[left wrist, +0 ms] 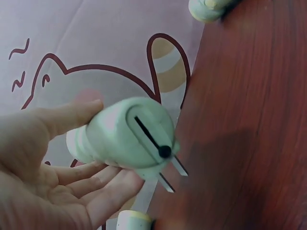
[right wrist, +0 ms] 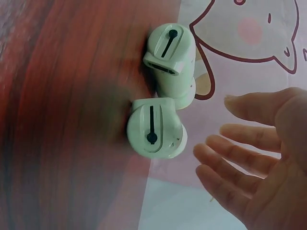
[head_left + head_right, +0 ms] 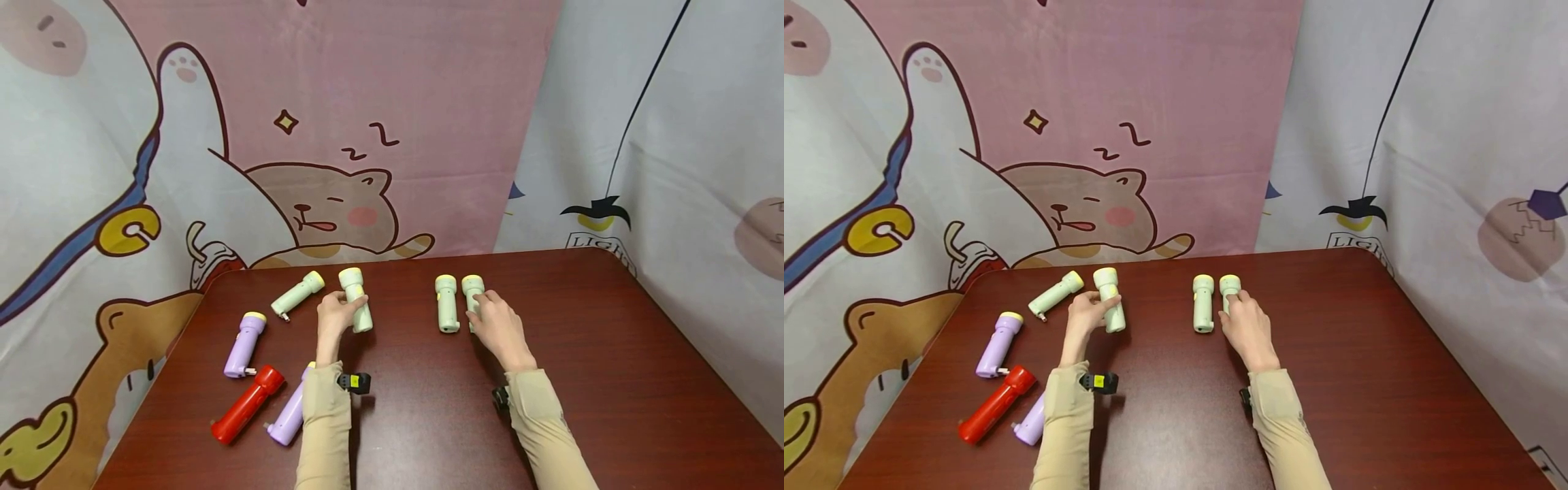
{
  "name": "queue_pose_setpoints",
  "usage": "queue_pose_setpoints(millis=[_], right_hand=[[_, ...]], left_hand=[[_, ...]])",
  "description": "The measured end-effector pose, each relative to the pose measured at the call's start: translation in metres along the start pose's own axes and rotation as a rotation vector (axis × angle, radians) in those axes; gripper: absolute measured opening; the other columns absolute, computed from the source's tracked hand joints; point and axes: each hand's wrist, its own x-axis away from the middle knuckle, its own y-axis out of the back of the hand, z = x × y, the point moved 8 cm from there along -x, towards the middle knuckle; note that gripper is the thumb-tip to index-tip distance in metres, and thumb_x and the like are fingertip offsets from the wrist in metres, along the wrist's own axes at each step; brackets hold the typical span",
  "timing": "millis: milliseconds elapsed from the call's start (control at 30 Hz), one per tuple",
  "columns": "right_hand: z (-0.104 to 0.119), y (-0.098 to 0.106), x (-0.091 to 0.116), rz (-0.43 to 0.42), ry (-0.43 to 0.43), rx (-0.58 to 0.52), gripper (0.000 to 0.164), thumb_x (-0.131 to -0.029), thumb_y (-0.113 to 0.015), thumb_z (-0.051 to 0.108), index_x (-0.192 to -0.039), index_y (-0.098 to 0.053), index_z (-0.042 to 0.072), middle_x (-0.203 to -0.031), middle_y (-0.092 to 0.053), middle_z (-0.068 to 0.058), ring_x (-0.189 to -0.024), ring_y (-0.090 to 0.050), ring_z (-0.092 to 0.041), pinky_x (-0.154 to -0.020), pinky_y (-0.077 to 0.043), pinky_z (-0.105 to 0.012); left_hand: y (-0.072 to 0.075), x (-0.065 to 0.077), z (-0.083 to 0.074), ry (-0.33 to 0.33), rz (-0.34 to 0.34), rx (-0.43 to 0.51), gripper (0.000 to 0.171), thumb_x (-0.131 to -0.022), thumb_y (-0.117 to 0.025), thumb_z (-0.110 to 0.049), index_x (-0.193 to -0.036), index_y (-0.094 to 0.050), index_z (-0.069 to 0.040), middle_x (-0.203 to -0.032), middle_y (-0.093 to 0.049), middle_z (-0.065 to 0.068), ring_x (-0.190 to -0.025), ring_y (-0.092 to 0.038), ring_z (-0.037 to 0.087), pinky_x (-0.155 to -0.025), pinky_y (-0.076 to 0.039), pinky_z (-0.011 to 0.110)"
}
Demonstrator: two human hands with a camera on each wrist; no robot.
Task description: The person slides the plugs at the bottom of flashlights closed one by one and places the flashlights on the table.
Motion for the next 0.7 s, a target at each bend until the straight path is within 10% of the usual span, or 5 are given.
queue_pose_setpoints(millis=[700], right_hand=[[0.027,0.008,0.000,-0.180,0.118,-0.061,0.028,-0.085,-0.070,0.013,-0.110,-0.066,0.001,-0.111,-0.063,-0.014,-0.096,-0.063,-0.033,-0.068,-0.053,-0.049]], left_hand=[[-0.022,0.011,-0.012,-0.020,0.093,0.368,0.047,-0.084,-0.072,-0.028,-0.115,-0.060,0.005,-0.102,-0.069,0.023,-0.070,-0.066,0.012,-0.075,-0.058,0.039]])
